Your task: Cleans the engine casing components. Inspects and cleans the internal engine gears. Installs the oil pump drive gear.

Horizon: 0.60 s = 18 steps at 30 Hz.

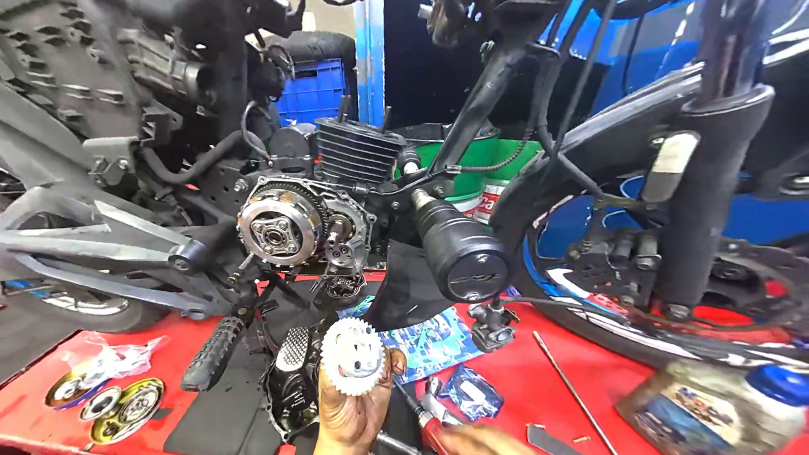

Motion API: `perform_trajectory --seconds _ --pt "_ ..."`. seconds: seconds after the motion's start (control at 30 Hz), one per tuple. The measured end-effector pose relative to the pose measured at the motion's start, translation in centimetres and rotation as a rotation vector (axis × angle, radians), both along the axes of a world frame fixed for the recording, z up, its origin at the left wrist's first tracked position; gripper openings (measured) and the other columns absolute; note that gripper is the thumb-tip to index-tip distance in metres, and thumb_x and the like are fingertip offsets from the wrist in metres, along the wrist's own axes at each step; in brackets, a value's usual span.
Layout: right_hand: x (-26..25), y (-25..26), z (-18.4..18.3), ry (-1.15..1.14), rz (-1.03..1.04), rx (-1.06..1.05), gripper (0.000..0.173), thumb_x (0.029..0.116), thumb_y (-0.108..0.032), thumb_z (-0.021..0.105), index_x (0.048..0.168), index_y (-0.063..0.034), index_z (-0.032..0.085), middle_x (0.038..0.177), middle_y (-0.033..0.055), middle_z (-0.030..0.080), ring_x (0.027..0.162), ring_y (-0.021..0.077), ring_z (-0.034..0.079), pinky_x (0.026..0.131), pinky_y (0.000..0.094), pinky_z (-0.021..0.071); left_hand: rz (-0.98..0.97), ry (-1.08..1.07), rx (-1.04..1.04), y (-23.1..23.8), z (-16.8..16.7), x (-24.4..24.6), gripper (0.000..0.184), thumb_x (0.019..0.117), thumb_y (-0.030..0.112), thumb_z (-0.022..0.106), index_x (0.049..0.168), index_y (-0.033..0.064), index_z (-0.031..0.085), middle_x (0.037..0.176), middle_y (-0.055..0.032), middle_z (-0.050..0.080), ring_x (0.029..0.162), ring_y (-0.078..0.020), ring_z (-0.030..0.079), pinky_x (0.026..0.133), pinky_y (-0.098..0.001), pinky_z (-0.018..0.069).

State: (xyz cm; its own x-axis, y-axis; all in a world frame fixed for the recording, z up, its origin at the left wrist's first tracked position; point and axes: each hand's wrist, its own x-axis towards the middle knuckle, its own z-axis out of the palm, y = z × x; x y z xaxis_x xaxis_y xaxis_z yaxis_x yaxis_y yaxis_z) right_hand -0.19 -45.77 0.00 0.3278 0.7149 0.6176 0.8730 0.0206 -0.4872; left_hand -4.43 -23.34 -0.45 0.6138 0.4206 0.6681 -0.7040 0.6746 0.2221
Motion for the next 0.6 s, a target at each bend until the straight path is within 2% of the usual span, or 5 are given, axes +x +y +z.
perform_trajectory --seconds 0.07,0.17,0.27,0.43,0.6 --pt "-0.2 2.1 4.3 0.017 0.035 0.137 0.034 0.0987 -0.026 0.071 0.125 -0.0042 0.070 0.122 0.0140 0.071 0.106 0.0204 0.071 0.092 0.0380 0.0607 0.100 0.045 0.011 -0.3 -0.1 -0.7 0.038 0.0887 0.030 0.078 0.118 0.0066 0.072 0.102 -0.0170 0.074 0.093 -0.0293 0.073 0.088 -0.0471 0.0585" --pt "0.7 5.2 7.4 0.079 0.167 0.231 0.044 0.0984 -0.032 0.072 0.135 -0.0074 0.066 0.131 0.0113 0.066 0.102 0.0136 0.070 0.085 0.0312 0.0631 0.370 0.164 0.117 -1.3 1.3 -2.2 0.028 0.0866 0.018 0.081 0.110 0.0034 0.076 0.101 -0.0160 0.076 0.090 -0.0210 0.075 0.082 -0.0373 0.0628" --pt "2.0 7.2 7.0 0.255 0.285 0.302 0.033 0.0979 -0.025 0.073 0.128 -0.0099 0.071 0.123 0.0056 0.070 0.094 0.0135 0.072 0.081 0.0321 0.0654 0.688 0.284 0.344 -1.3 3.3 -3.7 0.023 0.0830 0.009 0.084 0.105 0.0030 0.077 0.094 -0.0120 0.076 0.082 -0.0141 0.073 0.077 -0.0303 0.0625" --pt "3.7 10.4 5.5 0.798 0.464 0.360 0.036 0.0924 -0.001 0.073 0.128 -0.0043 0.070 0.114 0.0175 0.073 0.099 0.0248 0.073 0.090 0.0402 0.0621 1.126 0.684 0.600 -1.1 5.9 -5.1 0.025 0.0808 0.013 0.084 0.104 0.0077 0.079 0.123 -0.0107 0.069 0.097 -0.0239 0.073 0.082 -0.0371 0.0670" --pt "4.3 12.6 6.4 0.933 0.523 0.348 0.033 0.0975 -0.004 0.066 0.130 -0.0038 0.070 0.117 0.0189 0.071 0.099 0.0244 0.072 0.090 0.0429 0.0611 1.128 0.771 0.444 -1.5 7.2 -4.2 0.025 0.0844 0.010 0.077 0.110 0.0078 0.074 0.092 -0.0052 0.077 0.074 -0.0189 0.075 0.068 -0.0342 0.0667"
